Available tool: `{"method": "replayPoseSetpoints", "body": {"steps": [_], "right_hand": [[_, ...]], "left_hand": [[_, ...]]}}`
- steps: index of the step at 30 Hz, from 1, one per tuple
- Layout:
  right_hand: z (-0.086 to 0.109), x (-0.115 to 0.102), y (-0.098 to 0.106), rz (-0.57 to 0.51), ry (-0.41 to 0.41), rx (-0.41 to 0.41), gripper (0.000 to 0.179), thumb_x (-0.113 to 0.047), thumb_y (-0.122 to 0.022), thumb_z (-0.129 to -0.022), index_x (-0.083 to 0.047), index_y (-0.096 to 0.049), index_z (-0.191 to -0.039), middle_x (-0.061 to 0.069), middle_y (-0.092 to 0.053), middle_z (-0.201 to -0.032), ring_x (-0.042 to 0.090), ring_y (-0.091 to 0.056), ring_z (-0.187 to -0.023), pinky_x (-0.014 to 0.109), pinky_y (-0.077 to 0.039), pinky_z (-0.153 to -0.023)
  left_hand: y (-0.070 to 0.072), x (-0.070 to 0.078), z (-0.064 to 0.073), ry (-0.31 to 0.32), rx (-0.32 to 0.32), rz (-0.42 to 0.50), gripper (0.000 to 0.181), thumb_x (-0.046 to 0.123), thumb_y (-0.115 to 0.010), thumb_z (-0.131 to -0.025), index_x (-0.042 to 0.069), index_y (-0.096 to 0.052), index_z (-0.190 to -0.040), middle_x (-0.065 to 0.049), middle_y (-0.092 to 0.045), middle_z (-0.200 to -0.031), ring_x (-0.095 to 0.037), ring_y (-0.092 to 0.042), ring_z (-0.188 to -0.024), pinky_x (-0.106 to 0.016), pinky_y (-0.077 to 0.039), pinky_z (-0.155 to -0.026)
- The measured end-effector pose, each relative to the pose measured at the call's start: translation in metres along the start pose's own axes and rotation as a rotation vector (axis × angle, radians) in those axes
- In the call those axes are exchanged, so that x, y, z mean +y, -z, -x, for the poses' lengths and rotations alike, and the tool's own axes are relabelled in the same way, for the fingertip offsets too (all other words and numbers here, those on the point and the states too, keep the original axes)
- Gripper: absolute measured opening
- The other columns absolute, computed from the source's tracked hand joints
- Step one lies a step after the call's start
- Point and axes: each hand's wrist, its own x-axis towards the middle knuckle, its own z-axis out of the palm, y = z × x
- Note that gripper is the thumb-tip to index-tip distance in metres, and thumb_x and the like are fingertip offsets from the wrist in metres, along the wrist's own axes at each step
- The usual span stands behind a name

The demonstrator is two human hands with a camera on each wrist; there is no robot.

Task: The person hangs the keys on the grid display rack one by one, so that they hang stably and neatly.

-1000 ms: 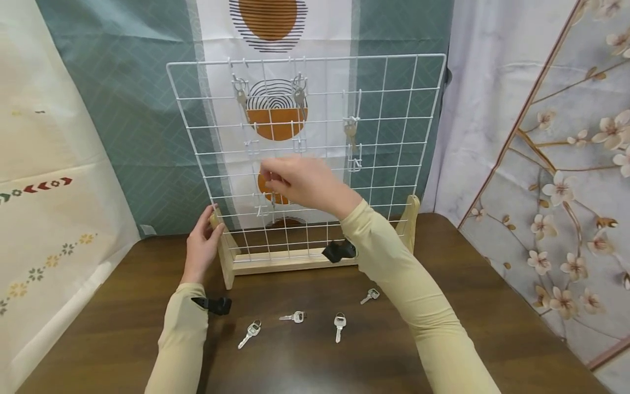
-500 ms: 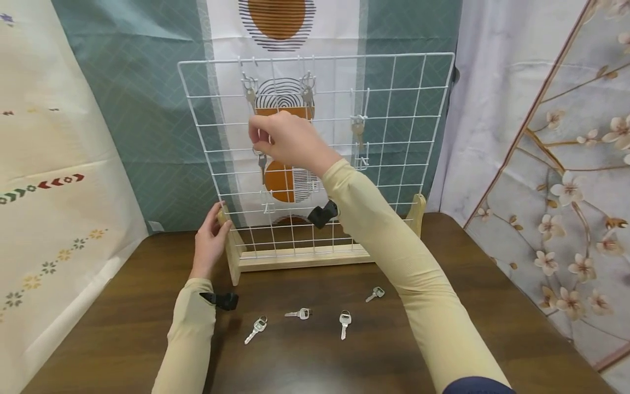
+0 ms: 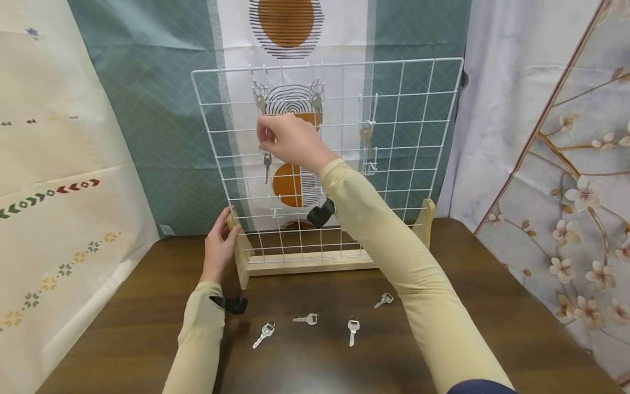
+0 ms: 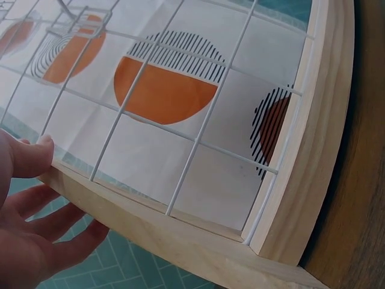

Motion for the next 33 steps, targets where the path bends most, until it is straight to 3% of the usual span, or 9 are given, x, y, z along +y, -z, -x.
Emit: {"method": "replayPoseSetpoints", "body": {"steps": [15, 20, 27, 33], "right_hand": [[0.006, 0.001, -0.004, 0.067, 0.015, 0.006, 0.009, -0.018, -0.06, -0.096, -0.011, -0.064, -0.099, 0.004, -0.066, -0.087, 0.018, -0.056, -0.078, 0.028, -0.044, -0.07], [0.013, 0.002, -0.006, 0.068, 0.036, 0.041, 0.012, -0.017, -0.059, -0.096, -0.011, -0.064, -0.104, 0.005, -0.064, -0.084, 0.018, -0.054, -0.074, 0.027, -0.042, -0.067], [0.046, 0.002, -0.007, 0.074, 0.117, 0.135, 0.009, -0.014, -0.061, -0.094, -0.009, -0.065, -0.1, 0.005, -0.067, -0.081, 0.018, -0.058, -0.071, 0.028, -0.043, -0.064], [0.08, 0.006, -0.018, 0.106, 0.224, 0.144, 0.001, -0.01, -0.065, -0.09, -0.01, -0.064, -0.089, 0.001, -0.067, -0.076, 0.014, -0.059, -0.068, 0.027, -0.045, -0.061]], "left_hand": [[0.001, 0.001, 0.001, 0.009, 0.0, 0.027, 0.051, 0.009, -0.057, -0.097, 0.02, -0.045, -0.146, -0.021, -0.061, -0.13, -0.035, -0.063, -0.11, -0.049, -0.05, -0.086], [0.0, 0.001, 0.0, 0.01, 0.0, 0.026, 0.051, 0.009, -0.057, -0.097, 0.019, -0.045, -0.146, -0.021, -0.06, -0.131, -0.036, -0.063, -0.111, -0.049, -0.05, -0.086], [0.001, -0.001, 0.0, 0.02, -0.007, 0.023, 0.052, 0.01, -0.057, -0.097, 0.021, -0.045, -0.146, -0.02, -0.06, -0.132, -0.035, -0.062, -0.113, -0.049, -0.05, -0.087], [0.001, 0.0, 0.0, 0.031, -0.007, 0.029, 0.052, 0.011, -0.058, -0.097, 0.022, -0.045, -0.146, -0.021, -0.06, -0.132, -0.035, -0.062, -0.113, -0.049, -0.049, -0.088]]}}
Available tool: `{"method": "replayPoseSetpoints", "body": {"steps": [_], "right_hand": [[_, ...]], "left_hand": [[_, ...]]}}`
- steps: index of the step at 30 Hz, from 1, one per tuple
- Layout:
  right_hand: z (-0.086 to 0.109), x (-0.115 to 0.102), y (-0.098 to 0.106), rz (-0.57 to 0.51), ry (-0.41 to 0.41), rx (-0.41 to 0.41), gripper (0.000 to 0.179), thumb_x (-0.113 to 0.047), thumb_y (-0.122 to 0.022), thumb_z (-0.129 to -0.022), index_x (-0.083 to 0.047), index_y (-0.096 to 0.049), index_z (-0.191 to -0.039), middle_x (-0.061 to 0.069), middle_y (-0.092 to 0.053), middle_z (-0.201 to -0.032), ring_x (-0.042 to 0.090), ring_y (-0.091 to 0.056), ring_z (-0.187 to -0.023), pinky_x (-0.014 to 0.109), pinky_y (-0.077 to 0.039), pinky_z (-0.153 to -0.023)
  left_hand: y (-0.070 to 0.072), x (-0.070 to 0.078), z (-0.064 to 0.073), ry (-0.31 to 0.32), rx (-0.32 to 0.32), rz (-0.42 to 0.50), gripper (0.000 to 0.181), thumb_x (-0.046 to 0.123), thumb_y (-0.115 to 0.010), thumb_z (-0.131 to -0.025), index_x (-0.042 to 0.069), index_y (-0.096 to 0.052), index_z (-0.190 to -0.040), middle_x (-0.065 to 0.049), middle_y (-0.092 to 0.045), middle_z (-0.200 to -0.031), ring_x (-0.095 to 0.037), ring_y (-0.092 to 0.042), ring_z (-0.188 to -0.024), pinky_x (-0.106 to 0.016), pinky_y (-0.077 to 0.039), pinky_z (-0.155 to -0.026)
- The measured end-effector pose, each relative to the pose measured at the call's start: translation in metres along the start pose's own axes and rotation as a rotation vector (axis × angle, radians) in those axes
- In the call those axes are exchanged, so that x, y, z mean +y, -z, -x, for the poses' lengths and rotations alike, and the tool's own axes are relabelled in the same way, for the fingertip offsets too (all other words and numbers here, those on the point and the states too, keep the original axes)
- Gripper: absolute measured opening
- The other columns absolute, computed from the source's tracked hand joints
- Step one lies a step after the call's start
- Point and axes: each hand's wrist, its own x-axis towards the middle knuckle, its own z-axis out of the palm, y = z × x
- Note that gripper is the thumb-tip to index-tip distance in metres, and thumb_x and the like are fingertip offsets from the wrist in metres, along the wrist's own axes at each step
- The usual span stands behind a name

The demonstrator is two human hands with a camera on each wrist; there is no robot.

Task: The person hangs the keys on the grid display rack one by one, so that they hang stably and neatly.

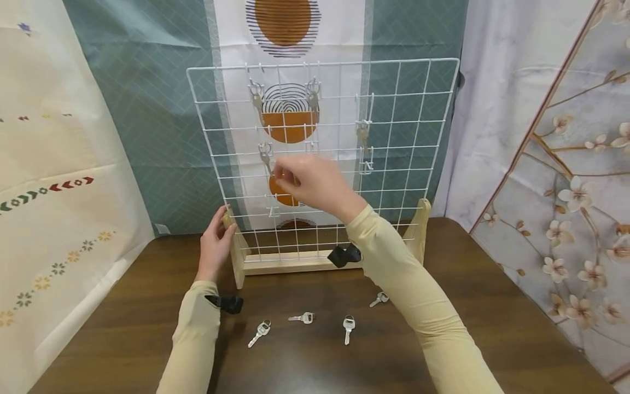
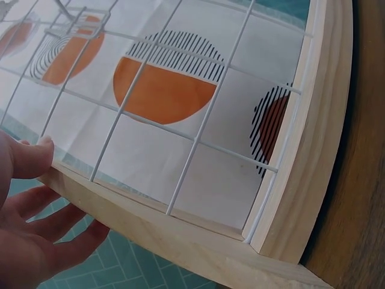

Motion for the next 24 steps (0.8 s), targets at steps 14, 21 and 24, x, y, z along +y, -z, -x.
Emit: {"method": "replayPoseSetpoints", "body": {"steps": [14, 21, 24], "right_hand": [[0.069, -0.007, -0.048, -0.039, 0.024, -0.081, 0.008, -0.012, -0.069, -0.087, -0.016, -0.065, -0.082, -0.008, -0.062, -0.07, 0.004, -0.054, -0.063, 0.019, -0.044, -0.057], [0.099, -0.008, -0.074, -0.061, -0.04, -0.219, 0.006, -0.014, -0.069, -0.087, -0.018, -0.065, -0.085, -0.009, -0.063, -0.074, 0.006, -0.056, -0.065, 0.015, -0.041, -0.058], [0.111, -0.005, -0.086, -0.095, -0.059, -0.299, 0.006, -0.014, -0.07, -0.087, -0.017, -0.065, -0.086, -0.009, -0.063, -0.076, 0.004, -0.055, -0.065, 0.015, -0.041, -0.059]], "left_hand": [[0.0, 0.001, -0.001, 0.022, -0.013, -0.012, 0.053, 0.012, -0.057, -0.097, 0.023, -0.043, -0.147, -0.022, -0.058, -0.133, -0.035, -0.059, -0.119, -0.051, -0.049, -0.093], [0.001, 0.002, 0.0, 0.026, -0.016, -0.019, 0.053, 0.012, -0.057, -0.097, 0.022, -0.042, -0.147, -0.022, -0.056, -0.136, -0.035, -0.058, -0.121, -0.05, -0.048, -0.095], [0.0, 0.002, 0.0, 0.023, -0.014, -0.027, 0.052, 0.012, -0.057, -0.097, 0.022, -0.043, -0.147, -0.022, -0.057, -0.135, -0.035, -0.059, -0.12, -0.05, -0.049, -0.093]]}}
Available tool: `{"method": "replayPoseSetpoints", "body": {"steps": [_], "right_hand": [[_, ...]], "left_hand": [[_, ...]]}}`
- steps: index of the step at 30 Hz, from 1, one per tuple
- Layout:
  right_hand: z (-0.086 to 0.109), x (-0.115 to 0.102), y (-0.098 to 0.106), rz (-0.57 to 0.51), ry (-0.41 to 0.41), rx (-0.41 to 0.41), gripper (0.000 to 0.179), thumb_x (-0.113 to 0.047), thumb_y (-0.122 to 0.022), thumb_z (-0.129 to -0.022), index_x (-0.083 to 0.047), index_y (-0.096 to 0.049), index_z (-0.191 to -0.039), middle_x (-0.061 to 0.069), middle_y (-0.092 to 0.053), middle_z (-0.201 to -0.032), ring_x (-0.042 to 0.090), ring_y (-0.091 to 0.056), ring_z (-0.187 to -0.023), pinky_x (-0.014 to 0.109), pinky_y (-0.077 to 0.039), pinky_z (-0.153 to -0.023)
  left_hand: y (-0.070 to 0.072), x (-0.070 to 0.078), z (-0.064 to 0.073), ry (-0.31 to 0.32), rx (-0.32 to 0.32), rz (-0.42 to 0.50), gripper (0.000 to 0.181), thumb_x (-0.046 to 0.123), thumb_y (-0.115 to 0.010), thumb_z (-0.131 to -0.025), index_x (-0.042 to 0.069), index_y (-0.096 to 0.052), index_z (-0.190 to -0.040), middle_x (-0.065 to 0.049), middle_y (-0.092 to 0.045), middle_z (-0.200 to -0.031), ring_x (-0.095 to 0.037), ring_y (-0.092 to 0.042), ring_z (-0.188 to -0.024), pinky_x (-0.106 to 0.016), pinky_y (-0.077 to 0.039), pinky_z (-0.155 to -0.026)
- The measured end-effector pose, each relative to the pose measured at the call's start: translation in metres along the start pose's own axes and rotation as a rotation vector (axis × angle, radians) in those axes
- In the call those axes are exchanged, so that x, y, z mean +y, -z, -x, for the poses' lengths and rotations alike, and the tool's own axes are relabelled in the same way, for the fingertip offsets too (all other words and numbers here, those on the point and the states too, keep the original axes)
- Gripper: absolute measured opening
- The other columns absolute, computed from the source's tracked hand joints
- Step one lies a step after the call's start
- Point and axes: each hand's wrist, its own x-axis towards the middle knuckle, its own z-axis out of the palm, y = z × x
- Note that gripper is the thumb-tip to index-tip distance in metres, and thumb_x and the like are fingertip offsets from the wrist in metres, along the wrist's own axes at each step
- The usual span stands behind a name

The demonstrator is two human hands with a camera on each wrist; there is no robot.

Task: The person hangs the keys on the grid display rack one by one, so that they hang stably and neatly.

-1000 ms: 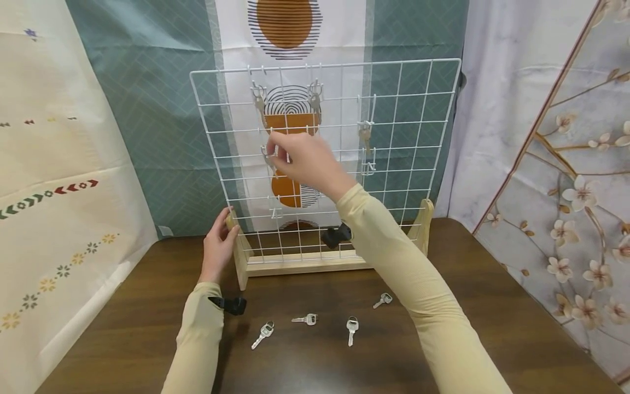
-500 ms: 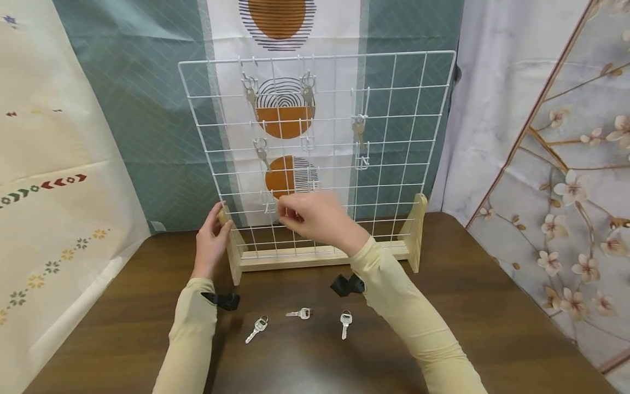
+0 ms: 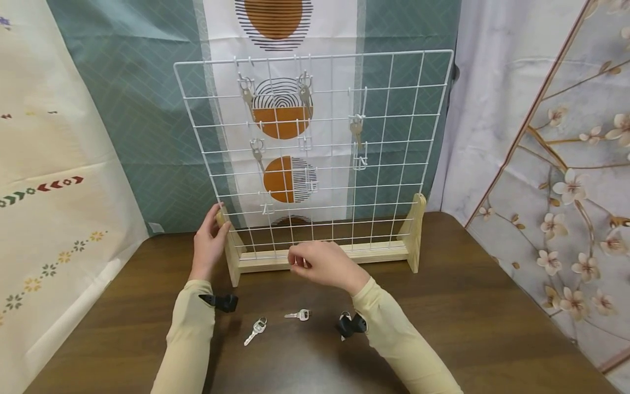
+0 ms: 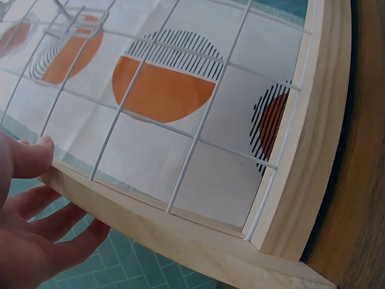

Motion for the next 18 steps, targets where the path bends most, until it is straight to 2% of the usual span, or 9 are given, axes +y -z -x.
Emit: {"method": "replayPoseSetpoints", "body": {"steps": [4, 8, 11, 15, 18], "right_hand": [[0.007, 0.004, -0.012, -0.034, -0.016, -0.132, 0.008, -0.017, -0.072, -0.086, -0.016, -0.065, -0.091, -0.007, -0.064, -0.082, 0.002, -0.056, -0.07, 0.017, -0.045, -0.064], [0.011, 0.008, -0.02, -0.03, -0.043, -0.247, 0.019, -0.02, -0.074, -0.083, -0.017, -0.066, -0.099, -0.005, -0.066, -0.091, 0.006, -0.059, -0.079, 0.02, -0.047, -0.07], [0.014, 0.011, -0.026, -0.05, -0.035, -0.312, 0.024, -0.019, -0.076, -0.081, -0.015, -0.065, -0.102, -0.003, -0.065, -0.094, 0.012, -0.06, -0.082, 0.022, -0.047, -0.072], [0.014, 0.016, -0.038, -0.108, -0.018, -0.434, 0.022, -0.014, -0.077, -0.079, -0.012, -0.064, -0.096, -0.001, -0.064, -0.09, 0.012, -0.058, -0.078, 0.019, -0.045, -0.069], [0.014, 0.022, -0.05, -0.148, -0.025, -0.556, 0.019, -0.011, -0.077, -0.078, -0.013, -0.064, -0.091, -0.003, -0.062, -0.085, 0.004, -0.053, -0.073, 0.016, -0.043, -0.068]], "left_hand": [[0.0, 0.0, 0.0, -0.002, 0.006, -0.005, 0.052, 0.012, -0.057, -0.098, 0.022, -0.043, -0.147, -0.022, -0.058, -0.132, -0.035, -0.06, -0.117, -0.051, -0.049, -0.091], [-0.001, 0.0, -0.001, -0.002, 0.004, -0.014, 0.052, 0.012, -0.056, -0.098, 0.023, -0.043, -0.147, -0.021, -0.058, -0.133, -0.035, -0.06, -0.116, -0.051, -0.05, -0.09], [-0.002, 0.0, 0.0, 0.004, -0.005, -0.019, 0.052, 0.012, -0.056, -0.098, 0.023, -0.042, -0.147, -0.022, -0.058, -0.133, -0.035, -0.06, -0.117, -0.051, -0.05, -0.09], [-0.001, 0.0, 0.001, 0.008, -0.005, -0.004, 0.052, 0.011, -0.056, -0.098, 0.022, -0.043, -0.147, -0.023, -0.058, -0.133, -0.036, -0.059, -0.118, -0.051, -0.049, -0.092], [-0.001, -0.001, 0.001, 0.003, 0.0, 0.007, 0.052, 0.011, -0.056, -0.098, 0.022, -0.042, -0.147, -0.022, -0.058, -0.133, -0.036, -0.059, -0.119, -0.051, -0.049, -0.092]]}}
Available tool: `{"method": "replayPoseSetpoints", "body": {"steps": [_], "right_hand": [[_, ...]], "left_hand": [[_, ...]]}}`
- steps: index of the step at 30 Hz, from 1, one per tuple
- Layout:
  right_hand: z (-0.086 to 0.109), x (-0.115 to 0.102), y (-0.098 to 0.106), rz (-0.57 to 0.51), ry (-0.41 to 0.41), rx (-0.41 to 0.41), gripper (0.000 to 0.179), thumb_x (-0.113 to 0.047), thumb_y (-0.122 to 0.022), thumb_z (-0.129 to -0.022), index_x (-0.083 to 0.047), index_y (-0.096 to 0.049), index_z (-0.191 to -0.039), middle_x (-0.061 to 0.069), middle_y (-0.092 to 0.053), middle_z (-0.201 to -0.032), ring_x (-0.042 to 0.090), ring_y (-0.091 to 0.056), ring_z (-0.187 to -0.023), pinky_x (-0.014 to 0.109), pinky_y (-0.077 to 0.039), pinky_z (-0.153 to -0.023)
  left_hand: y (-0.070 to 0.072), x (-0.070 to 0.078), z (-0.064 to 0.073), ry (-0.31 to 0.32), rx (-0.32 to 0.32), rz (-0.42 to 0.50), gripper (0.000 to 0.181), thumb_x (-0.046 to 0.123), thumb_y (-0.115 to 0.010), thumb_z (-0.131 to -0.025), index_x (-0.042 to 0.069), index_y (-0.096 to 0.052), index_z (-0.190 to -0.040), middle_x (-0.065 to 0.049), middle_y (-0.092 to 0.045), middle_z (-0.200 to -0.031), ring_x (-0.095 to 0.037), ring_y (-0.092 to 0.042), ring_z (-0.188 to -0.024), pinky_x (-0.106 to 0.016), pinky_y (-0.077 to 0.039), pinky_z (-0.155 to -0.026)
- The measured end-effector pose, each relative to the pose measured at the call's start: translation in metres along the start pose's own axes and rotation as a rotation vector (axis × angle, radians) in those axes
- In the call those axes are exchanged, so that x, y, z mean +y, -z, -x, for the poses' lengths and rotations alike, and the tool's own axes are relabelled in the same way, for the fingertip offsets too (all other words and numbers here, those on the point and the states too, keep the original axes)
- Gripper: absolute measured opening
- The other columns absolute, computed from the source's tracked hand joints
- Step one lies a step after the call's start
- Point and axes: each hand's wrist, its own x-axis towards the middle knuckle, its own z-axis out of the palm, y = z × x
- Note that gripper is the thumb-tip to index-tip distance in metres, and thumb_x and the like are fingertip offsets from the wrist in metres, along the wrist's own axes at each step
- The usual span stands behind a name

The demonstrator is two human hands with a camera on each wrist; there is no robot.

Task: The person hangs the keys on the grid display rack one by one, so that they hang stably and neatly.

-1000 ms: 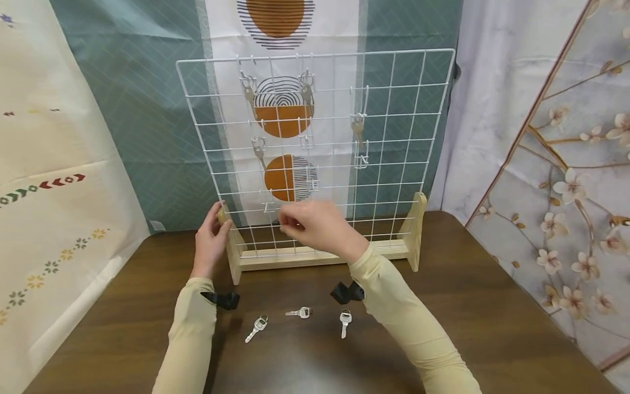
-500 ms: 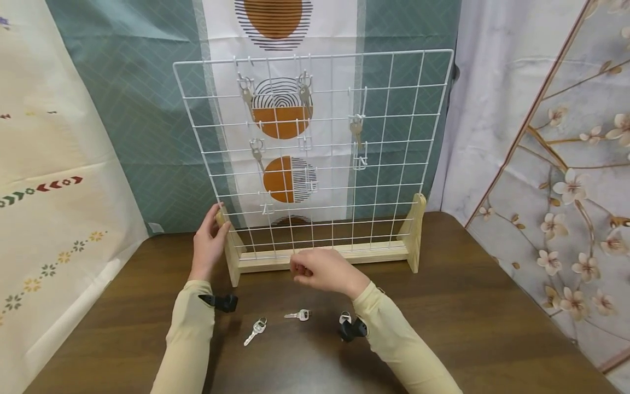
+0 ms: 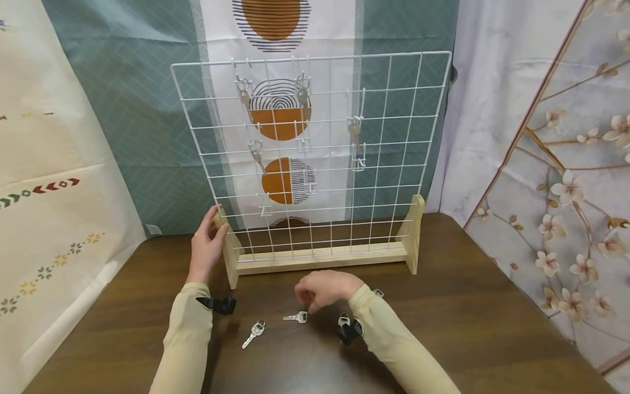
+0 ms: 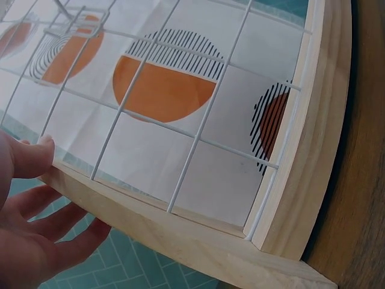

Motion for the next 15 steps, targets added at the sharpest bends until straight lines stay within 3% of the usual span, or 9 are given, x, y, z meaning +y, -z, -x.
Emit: {"method": "replayPoseSetpoints", "body": {"steps": [3, 6, 15], "right_hand": [[-0.006, 0.007, -0.011, -0.042, 0.007, -0.089, 0.019, -0.009, -0.077, -0.078, -0.014, -0.064, -0.09, -0.004, -0.06, -0.085, -0.001, -0.05, -0.069, 0.014, -0.043, -0.068], [-0.012, 0.011, -0.019, -0.051, 0.035, -0.126, 0.019, -0.008, -0.078, -0.077, -0.013, -0.065, -0.09, -0.004, -0.06, -0.084, -0.003, -0.048, -0.066, 0.012, -0.042, -0.066], [-0.018, 0.012, -0.024, -0.031, 0.083, -0.104, 0.012, -0.015, -0.076, -0.082, -0.014, -0.064, -0.084, -0.008, -0.056, -0.077, -0.004, -0.045, -0.066, 0.011, -0.039, -0.063]], "left_hand": [[0.0, -0.001, 0.001, -0.001, -0.007, -0.002, 0.053, 0.011, -0.056, -0.098, 0.022, -0.041, -0.148, -0.021, -0.057, -0.135, -0.035, -0.059, -0.12, -0.05, -0.049, -0.092], [0.0, -0.002, 0.001, -0.005, -0.01, -0.007, 0.053, 0.012, -0.055, -0.098, 0.022, -0.041, -0.148, -0.021, -0.057, -0.135, -0.035, -0.059, -0.12, -0.05, -0.048, -0.091], [-0.001, -0.001, -0.001, -0.01, 0.0, -0.018, 0.053, 0.011, -0.056, -0.098, 0.022, -0.041, -0.148, -0.022, -0.057, -0.135, -0.036, -0.059, -0.12, -0.05, -0.049, -0.092]]}}
